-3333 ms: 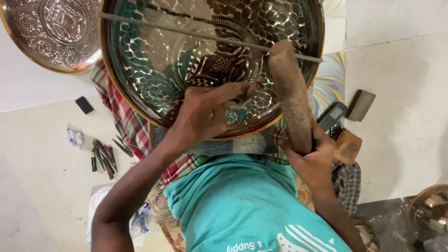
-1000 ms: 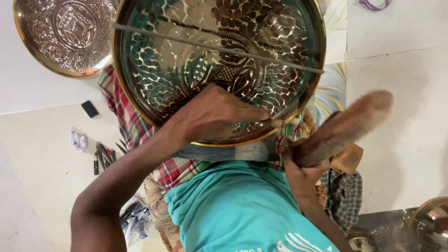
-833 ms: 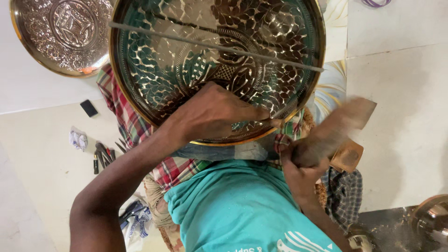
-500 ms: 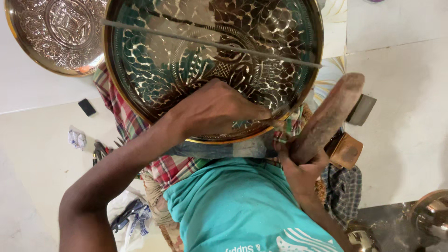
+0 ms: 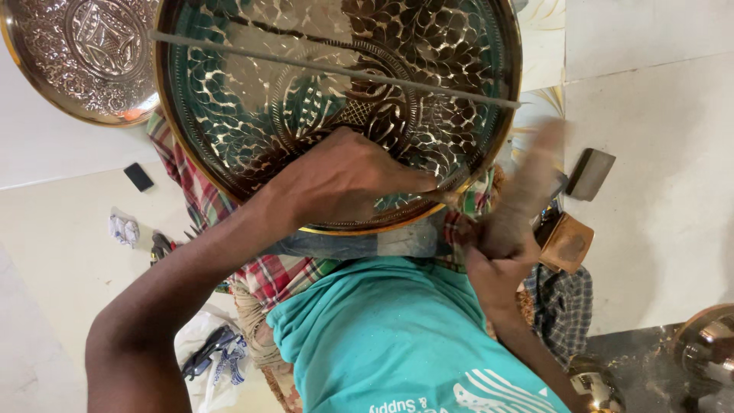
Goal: The person uses a chisel and wooden mallet to engrave a decorative pattern into a brass tray. They repeatedly strike the chisel along the tray's surface to create a textured design.
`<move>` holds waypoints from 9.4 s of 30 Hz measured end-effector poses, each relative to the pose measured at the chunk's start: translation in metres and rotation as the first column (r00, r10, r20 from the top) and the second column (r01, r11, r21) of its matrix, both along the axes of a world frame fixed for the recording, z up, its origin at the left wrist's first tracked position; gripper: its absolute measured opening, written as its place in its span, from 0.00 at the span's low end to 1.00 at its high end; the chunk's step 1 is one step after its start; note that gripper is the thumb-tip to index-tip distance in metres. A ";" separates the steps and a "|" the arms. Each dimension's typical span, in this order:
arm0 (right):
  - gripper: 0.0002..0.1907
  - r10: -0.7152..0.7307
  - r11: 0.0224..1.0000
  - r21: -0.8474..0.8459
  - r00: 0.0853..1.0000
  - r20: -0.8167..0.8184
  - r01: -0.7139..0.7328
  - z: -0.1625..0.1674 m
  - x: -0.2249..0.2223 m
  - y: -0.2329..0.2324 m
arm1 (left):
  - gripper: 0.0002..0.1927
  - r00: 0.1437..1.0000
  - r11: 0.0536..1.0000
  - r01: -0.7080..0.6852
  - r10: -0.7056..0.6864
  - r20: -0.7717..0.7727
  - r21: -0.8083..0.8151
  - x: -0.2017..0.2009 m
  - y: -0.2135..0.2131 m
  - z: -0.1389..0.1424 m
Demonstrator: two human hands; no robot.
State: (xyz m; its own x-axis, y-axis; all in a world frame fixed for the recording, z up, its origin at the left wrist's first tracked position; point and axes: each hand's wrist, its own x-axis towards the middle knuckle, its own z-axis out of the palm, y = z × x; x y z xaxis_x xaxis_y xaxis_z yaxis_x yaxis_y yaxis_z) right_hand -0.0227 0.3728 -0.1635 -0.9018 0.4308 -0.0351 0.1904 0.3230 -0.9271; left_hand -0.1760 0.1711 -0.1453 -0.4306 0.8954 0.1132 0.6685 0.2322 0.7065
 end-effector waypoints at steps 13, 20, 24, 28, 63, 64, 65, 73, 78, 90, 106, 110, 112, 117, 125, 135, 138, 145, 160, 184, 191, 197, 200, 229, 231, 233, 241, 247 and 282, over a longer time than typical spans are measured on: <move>0.22 0.021 0.943 -0.329 0.985 0.170 0.036 0.025 -0.009 -0.015 | 0.36 0.994 0.990 -0.043 0.029 0.106 0.132 -0.002 0.000 -0.004; 0.21 0.061 0.989 -0.138 0.993 0.097 -0.047 0.028 -0.005 -0.015 | 0.36 0.989 0.985 0.146 -0.143 -0.035 0.094 -0.004 0.005 -0.001; 0.19 0.052 0.996 -0.082 0.991 0.122 -0.042 0.029 0.000 -0.014 | 0.35 0.991 0.991 0.130 -0.129 -0.032 0.037 -0.006 0.004 0.000; 0.16 0.073 0.994 -0.086 0.988 0.136 -0.062 0.029 0.003 -0.013 | 0.31 0.996 0.993 0.093 -0.093 -0.004 -0.068 0.000 0.006 -0.003; 0.11 -0.031 0.999 -0.030 0.999 0.005 0.031 -0.011 0.020 0.006 | 0.36 0.995 0.995 0.099 -0.099 -0.019 -0.010 -0.002 0.005 -0.006; 0.14 0.016 1.000 0.027 1.000 -0.006 -0.016 -0.015 0.022 0.007 | 0.35 0.995 0.995 0.095 -0.093 -0.042 0.033 -0.003 0.004 -0.005; 0.18 0.066 0.994 0.082 0.998 -0.009 -0.065 -0.018 0.024 0.008 | 0.34 0.995 0.993 0.090 -0.085 -0.060 0.076 -0.002 0.004 -0.004; 0.09 -0.007 1.000 0.014 1.000 -0.021 0.007 -0.031 0.027 0.008 | 0.35 0.997 0.996 0.077 -0.077 -0.019 0.038 -0.001 0.006 -0.001; 0.10 -0.093 0.981 -0.176 0.995 -0.032 0.085 -0.026 0.019 0.002 | 0.38 0.997 0.996 0.078 -0.079 -0.013 -0.049 -0.001 0.007 0.000; 0.08 -0.041 0.999 -0.032 0.998 -0.047 0.039 0.001 0.005 -0.006 | 0.36 0.997 0.997 0.081 -0.081 -0.003 0.017 -0.002 0.007 -0.004; 0.10 -0.059 0.994 -0.086 0.996 0.064 0.064 0.009 0.001 -0.007 | 0.34 0.991 0.991 0.134 -0.134 -0.003 0.015 -0.006 0.009 -0.003; 0.06 -0.053 0.967 -0.249 0.998 -0.024 0.046 0.008 0.010 -0.006 | 0.35 0.992 0.991 0.125 -0.123 -0.039 0.045 -0.004 0.012 -0.002; 0.06 -0.045 0.988 -0.149 0.996 -0.072 0.034 0.007 0.011 -0.006 | 0.35 0.989 0.988 0.139 -0.136 -0.049 0.072 -0.005 0.013 -0.002; 0.12 -0.029 0.999 -0.028 0.999 -0.019 0.028 0.004 0.007 -0.007 | 0.31 0.991 0.990 0.132 -0.130 -0.040 0.056 -0.006 0.014 -0.001; 0.07 -0.122 0.987 -0.112 0.991 -0.063 0.115 0.002 0.005 -0.007 | 0.39 0.987 0.988 0.157 -0.157 0.026 0.007 -0.006 0.016 0.000; 0.21 -0.088 0.985 -0.136 0.985 0.151 0.109 -0.010 0.013 -0.015 | 0.29 0.963 0.908 -0.233 0.165 0.213 0.347 0.005 -0.001 0.000; 0.21 -0.038 0.991 -0.114 0.972 0.232 0.066 -0.017 0.019 -0.013 | 0.21 0.882 0.730 -0.443 0.250 0.399 0.520 0.017 -0.015 0.001; 0.19 -0.098 0.958 -0.248 0.979 0.179 0.141 -0.033 0.003 0.005 | 0.22 0.554 0.425 -0.826 0.487 0.676 0.371 0.066 -0.029 -0.008; 0.21 0.036 0.952 -0.287 0.973 -0.229 -0.103 -0.015 -0.072 0.037 | 0.18 0.339 -0.074 -0.852 0.676 0.654 0.518 0.125 -0.053 -0.035; 0.23 0.130 0.990 -0.037 0.972 -0.195 -0.139 0.015 -0.091 0.042 | 0.23 0.534 -0.192 -0.710 0.480 0.696 0.677 0.042 -0.096 -0.019; 0.22 0.048 0.993 -0.100 0.975 -0.215 -0.071 -0.004 -0.068 0.016 | 0.20 0.584 -0.061 -0.678 0.561 0.587 0.733 0.028 -0.106 -0.022; 0.15 0.109 0.979 -0.162 0.987 -0.121 -0.127 0.007 -0.051 0.025 | 0.18 0.491 0.026 -0.811 0.573 0.656 0.584 0.076 -0.062 0.004; 0.07 0.125 0.990 0.061 0.992 0.005 -0.125 0.025 -0.039 0.032 | 0.20 0.188 0.113 -0.982 0.613 0.767 0.150 0.110 -0.039 0.002; 0.16 0.618 0.503 0.041 0.392 0.682 -0.864 0.113 -0.138 -0.017 | 0.22 0.279 0.245 -0.958 0.915 0.291 0.146 0.120 -0.029 -0.024; 0.19 0.598 0.032 0.353 0.301 0.743 -0.935 0.118 -0.146 -0.019 | 0.21 0.276 0.240 -0.958 0.920 0.277 0.157 0.120 -0.029 -0.026; 0.18 0.538 -0.096 0.385 0.278 0.796 -0.918 0.118 -0.151 -0.022 | 0.21 0.276 0.243 -0.957 0.929 0.245 0.155 0.121 -0.029 -0.028; 0.22 0.581 -0.001 0.395 0.321 0.748 -0.919 0.107 -0.148 -0.032 | 0.24 0.288 0.267 -0.957 0.923 0.254 0.114 0.125 -0.033 -0.032; 0.29 0.620 0.025 0.381 0.314 0.720 -0.924 0.106 -0.155 -0.035 | 0.24 0.267 0.250 -0.964 0.919 0.290 0.094 0.124 -0.032 -0.030; 0.24 0.665 0.058 0.246 0.221 0.713 -0.967 0.105 -0.156 -0.019 | 0.21 0.270 0.258 -0.963 0.894 0.358 0.082 0.120 -0.033 -0.017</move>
State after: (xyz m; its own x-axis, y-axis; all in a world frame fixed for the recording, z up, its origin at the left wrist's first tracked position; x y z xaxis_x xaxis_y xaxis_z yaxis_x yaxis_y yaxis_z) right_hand -0.1788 0.3540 -0.0586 -0.6207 -0.5489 -0.5598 -0.3840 0.8354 -0.3933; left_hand -0.0558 0.1384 -0.1627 -0.9805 -0.1951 0.0246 -0.0563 0.3985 0.9154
